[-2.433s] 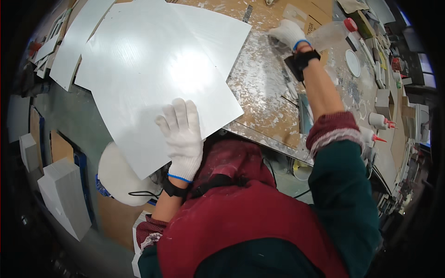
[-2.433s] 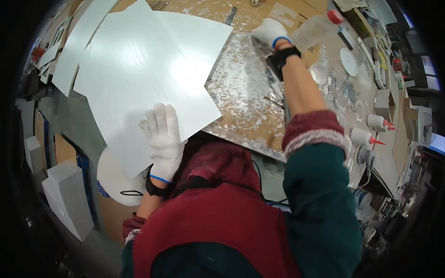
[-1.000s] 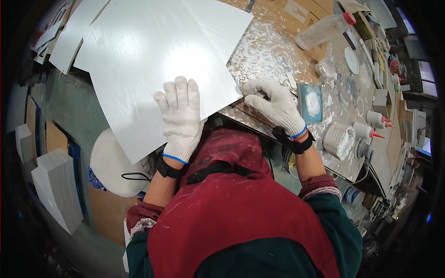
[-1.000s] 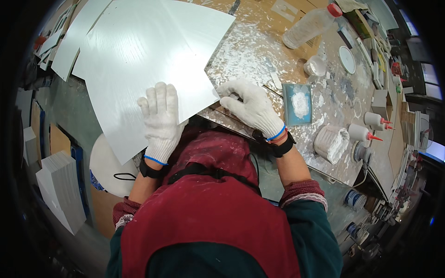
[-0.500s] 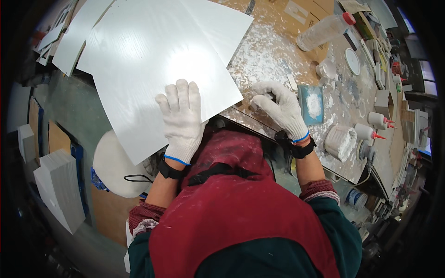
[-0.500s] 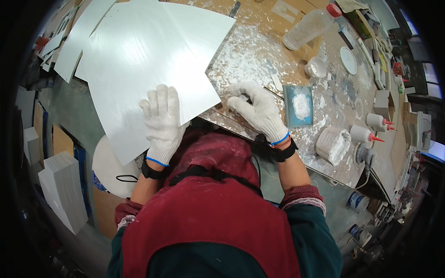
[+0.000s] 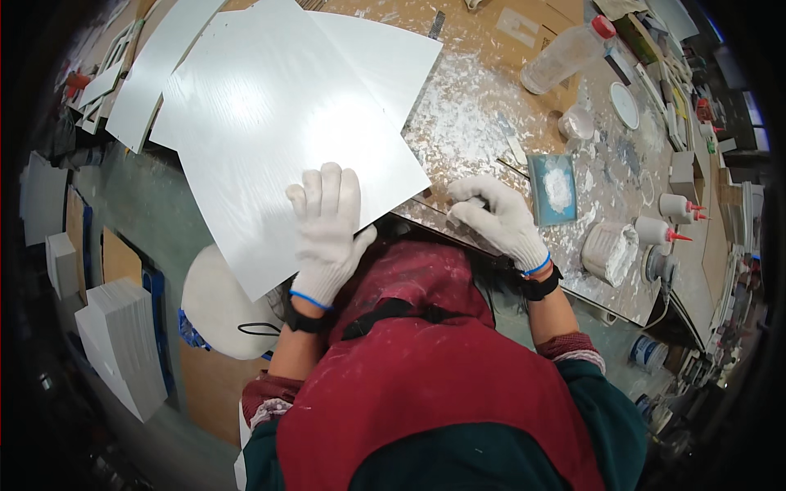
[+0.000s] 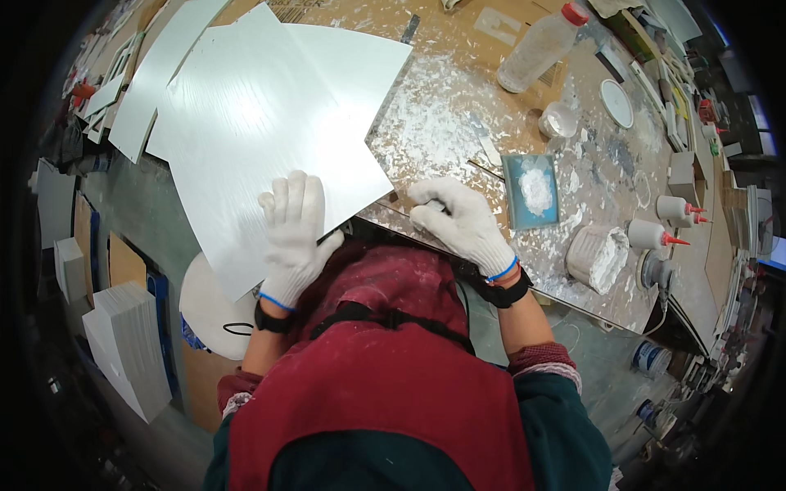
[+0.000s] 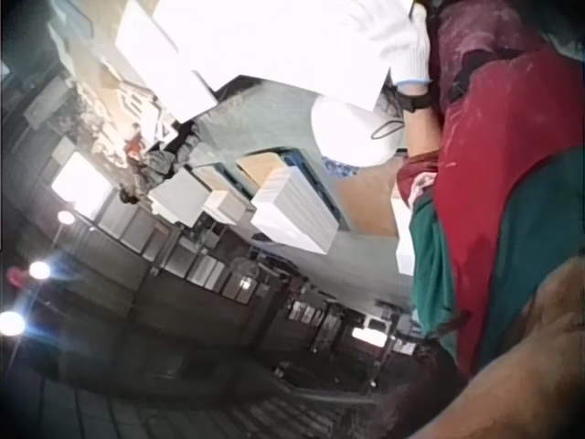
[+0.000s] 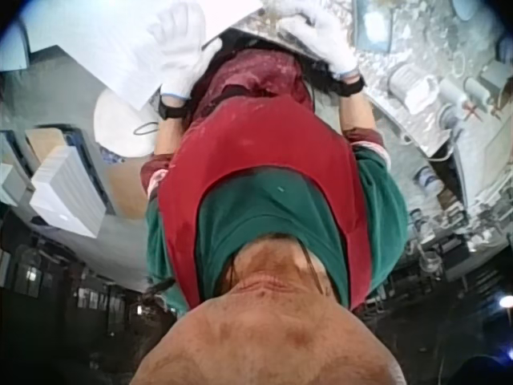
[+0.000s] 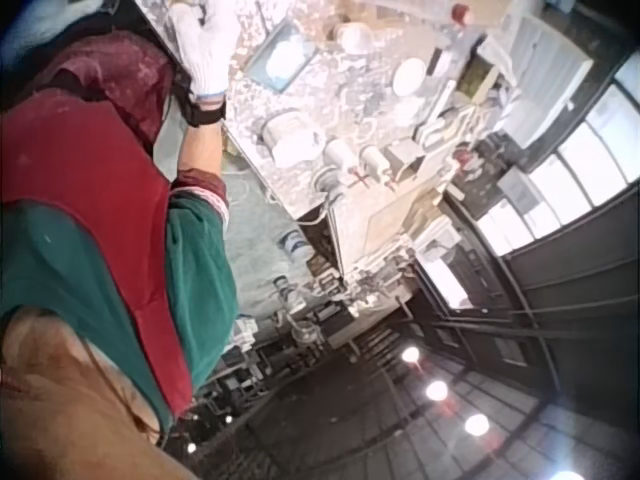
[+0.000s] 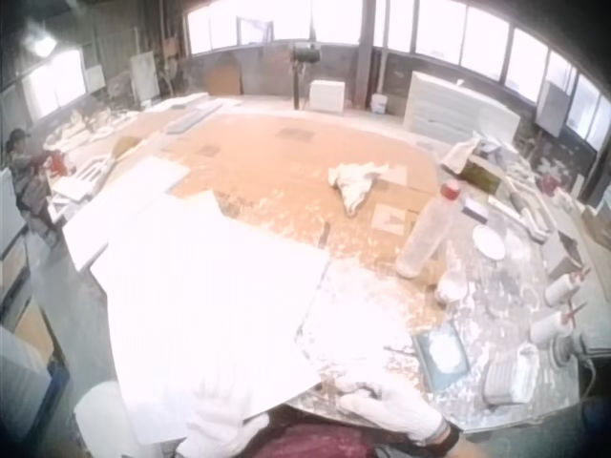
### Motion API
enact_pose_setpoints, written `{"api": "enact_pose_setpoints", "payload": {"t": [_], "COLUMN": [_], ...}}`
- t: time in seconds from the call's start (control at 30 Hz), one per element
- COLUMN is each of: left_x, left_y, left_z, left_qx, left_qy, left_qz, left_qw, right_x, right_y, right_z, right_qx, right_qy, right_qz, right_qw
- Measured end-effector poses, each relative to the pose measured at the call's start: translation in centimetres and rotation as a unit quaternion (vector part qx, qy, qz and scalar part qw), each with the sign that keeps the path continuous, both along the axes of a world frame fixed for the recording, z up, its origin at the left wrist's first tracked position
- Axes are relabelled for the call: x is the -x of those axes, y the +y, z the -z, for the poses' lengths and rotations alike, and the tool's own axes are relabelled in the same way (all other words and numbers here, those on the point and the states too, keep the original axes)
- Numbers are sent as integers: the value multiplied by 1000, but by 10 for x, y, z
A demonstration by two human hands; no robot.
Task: The recorder is scraping and cleaning the edges of white furniture panels in a workshop.
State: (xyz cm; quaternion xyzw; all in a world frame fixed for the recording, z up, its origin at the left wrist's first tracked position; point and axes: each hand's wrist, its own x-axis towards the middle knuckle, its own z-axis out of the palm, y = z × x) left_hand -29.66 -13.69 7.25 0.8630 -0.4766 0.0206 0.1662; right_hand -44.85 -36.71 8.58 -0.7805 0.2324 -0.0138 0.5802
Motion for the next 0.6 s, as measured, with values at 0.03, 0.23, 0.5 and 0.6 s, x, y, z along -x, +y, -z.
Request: {"api": "enact_pose_setpoints", "payload": {"t": [0.03, 0.23, 0.5, 0.6], "left_x": [-4, -17, -14, -13], "left_y": [12, 91, 132, 140], "left_z": [-2, -6, -2, 18], "left_qx": [-1, 222, 209, 347], "left_qy": [55, 265, 360, 451], "left_qz": [31, -359, -436, -400], "left_qw": [998, 867, 798, 719], "right_x": [4, 0, -36, -56], "right_y": [0, -5, -26, -46], "right_z": [2, 11, 21, 34], "right_qx": [-74, -221, -135, 11], "right_qy": [-14, -28, -144, -108], "right_qz": [37, 122, 127, 117], "right_qw": [996, 967, 972, 987]}}
